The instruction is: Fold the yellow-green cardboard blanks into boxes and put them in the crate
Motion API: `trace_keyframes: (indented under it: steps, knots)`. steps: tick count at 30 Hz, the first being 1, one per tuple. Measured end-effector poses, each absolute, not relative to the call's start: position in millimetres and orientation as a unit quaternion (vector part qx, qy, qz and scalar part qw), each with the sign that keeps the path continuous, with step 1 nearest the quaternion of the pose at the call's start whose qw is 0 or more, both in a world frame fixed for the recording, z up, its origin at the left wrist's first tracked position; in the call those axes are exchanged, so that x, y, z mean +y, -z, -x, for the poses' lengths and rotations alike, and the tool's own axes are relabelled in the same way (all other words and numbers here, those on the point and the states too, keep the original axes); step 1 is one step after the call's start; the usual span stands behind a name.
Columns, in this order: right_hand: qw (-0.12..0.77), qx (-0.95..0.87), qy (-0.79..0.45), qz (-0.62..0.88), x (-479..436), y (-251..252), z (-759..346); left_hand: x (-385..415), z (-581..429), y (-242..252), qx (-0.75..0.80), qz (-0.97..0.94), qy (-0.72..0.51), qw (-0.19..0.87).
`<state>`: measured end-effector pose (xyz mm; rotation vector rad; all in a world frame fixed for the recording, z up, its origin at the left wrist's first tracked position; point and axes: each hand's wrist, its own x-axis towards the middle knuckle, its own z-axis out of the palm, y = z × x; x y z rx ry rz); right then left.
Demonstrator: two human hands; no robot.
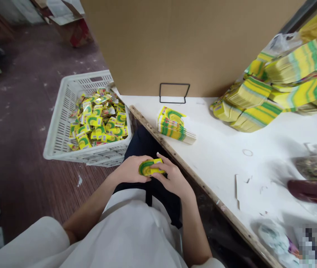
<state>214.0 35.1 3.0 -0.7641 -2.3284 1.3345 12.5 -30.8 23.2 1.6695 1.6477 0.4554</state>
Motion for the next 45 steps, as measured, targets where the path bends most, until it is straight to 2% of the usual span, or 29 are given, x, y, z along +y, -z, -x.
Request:
trace_keyframes:
  steps: [5,12,16,19,21,23,25,28,34,40,45]
  knots:
    - [0.213,-0.805,-0.467,0.297,27,4,-200,-33,-7,-20,0.662,-0.655,-0.166,0.325]
    - [0.156,-0.818,-0.511,0.213,35,-3,-204,-40,3,-23,0.633,-0.661,-0.177,0.363]
    - [0.238,-0.793,-0.483,0.286,27,2,-197,-37,-3,-24,0.656,-0.650,-0.196,0.329]
    - [0.294,-0.761,-0.468,0.340,20,10,-192,-36,3,-19,0.653,-0.633,-0.214,0.357]
    - [0.308,-0.753,-0.457,0.359,21,12,-195,-34,18,-12,0.686,-0.566,-0.297,0.346]
    - [0.311,-0.753,-0.444,0.374,26,12,-202,-27,44,-3,0.738,-0.436,-0.440,0.266]
    - [0.312,-0.750,-0.437,0.386,31,11,-208,-14,73,7,0.717,-0.337,-0.578,0.197]
    - [0.314,-0.746,-0.435,0.393,37,10,-211,7,101,16,0.664,-0.300,-0.646,0.229]
    - [0.312,-0.764,-0.406,0.393,43,0,-207,15,73,23,0.620,-0.385,-0.592,0.343]
    - [0.407,-0.716,-0.253,0.508,98,-21,-212,-10,41,28,0.614,-0.335,-0.591,0.401]
    - [0.386,-0.723,-0.195,0.538,160,-16,-193,-15,28,27,0.605,-0.322,-0.585,0.434]
